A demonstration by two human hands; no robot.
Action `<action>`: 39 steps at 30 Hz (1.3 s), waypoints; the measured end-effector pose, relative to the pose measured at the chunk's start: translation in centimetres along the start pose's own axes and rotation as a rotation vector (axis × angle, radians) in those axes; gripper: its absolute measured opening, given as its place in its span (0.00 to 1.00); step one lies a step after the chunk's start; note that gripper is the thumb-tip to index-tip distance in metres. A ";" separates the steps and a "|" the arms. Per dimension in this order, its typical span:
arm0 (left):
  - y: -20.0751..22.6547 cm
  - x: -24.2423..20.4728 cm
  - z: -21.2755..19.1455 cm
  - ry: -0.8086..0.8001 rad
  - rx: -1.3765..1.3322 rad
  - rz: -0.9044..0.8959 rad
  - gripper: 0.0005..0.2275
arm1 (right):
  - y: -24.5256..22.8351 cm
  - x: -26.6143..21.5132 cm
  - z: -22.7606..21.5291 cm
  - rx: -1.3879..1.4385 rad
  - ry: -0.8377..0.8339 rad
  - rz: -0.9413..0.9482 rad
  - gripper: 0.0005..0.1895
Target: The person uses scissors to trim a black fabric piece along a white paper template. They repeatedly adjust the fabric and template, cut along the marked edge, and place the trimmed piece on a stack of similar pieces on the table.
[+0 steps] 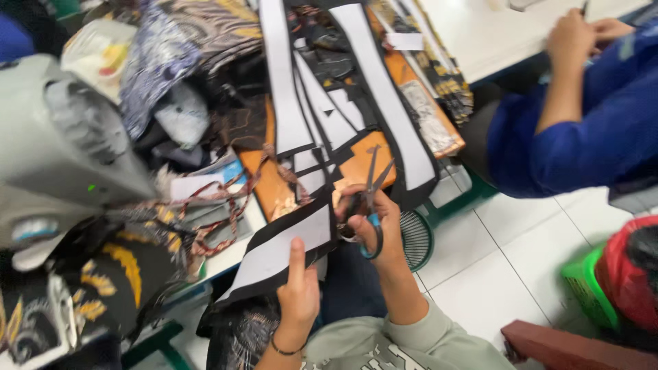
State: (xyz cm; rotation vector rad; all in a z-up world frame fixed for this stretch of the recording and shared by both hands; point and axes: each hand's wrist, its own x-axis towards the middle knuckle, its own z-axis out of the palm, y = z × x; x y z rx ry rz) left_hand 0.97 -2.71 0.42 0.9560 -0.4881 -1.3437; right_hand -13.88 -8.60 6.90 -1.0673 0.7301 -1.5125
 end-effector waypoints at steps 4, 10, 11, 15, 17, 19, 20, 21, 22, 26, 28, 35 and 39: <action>2.9 -1.8 1.0 -0.198 0.331 0.115 0.24 | -2.2 0.6 -0.9 -0.033 -0.152 0.039 0.22; 12.6 2.4 3.2 -0.407 0.086 0.103 0.44 | -4.8 0.2 -4.5 -0.004 -0.075 0.033 0.20; 14.1 3.6 3.7 -0.429 -0.007 0.160 0.41 | -5.4 0.1 -5.4 0.060 -0.018 0.058 0.21; 21.3 5.0 5.5 -0.404 0.379 0.447 0.25 | -7.0 -0.2 -6.0 0.175 0.105 0.033 0.22; 23.4 7.6 7.8 -0.449 0.602 0.626 0.19 | -7.0 0.4 -4.8 0.216 0.201 0.051 0.22; 22.2 10.4 9.2 -0.466 0.571 0.556 0.18 | -5.7 1.1 -2.9 0.267 0.293 0.030 0.21; 20.7 11.8 9.3 -0.452 0.502 0.476 0.17 | -4.6 1.9 -1.7 0.296 0.326 -0.005 0.20; 18.4 12.8 9.0 -0.437 0.406 0.382 0.16 | -3.8 2.4 -1.0 0.324 0.360 -0.040 0.19; 16.1 13.8 8.4 -0.422 0.301 0.235 0.16 | -2.8 3.0 -0.4 0.288 0.382 -0.036 0.19; 8.5 11.7 4.5 -0.570 0.366 0.193 0.23 | 0.3 5.0 1.7 0.093 0.368 -0.031 0.18; 7.2 11.0 4.3 -0.515 0.352 0.075 0.20 | 0.7 4.8 1.7 -0.037 0.317 0.039 0.20; 12.5 9.4 6.0 -0.474 -0.002 -0.130 0.21 | -1.8 1.3 -2.0 -0.211 0.025 0.280 0.29; 13.0 8.5 6.0 -0.443 -0.070 -0.134 0.22 | -1.0 -1.3 -2.9 -0.328 -0.170 0.350 0.29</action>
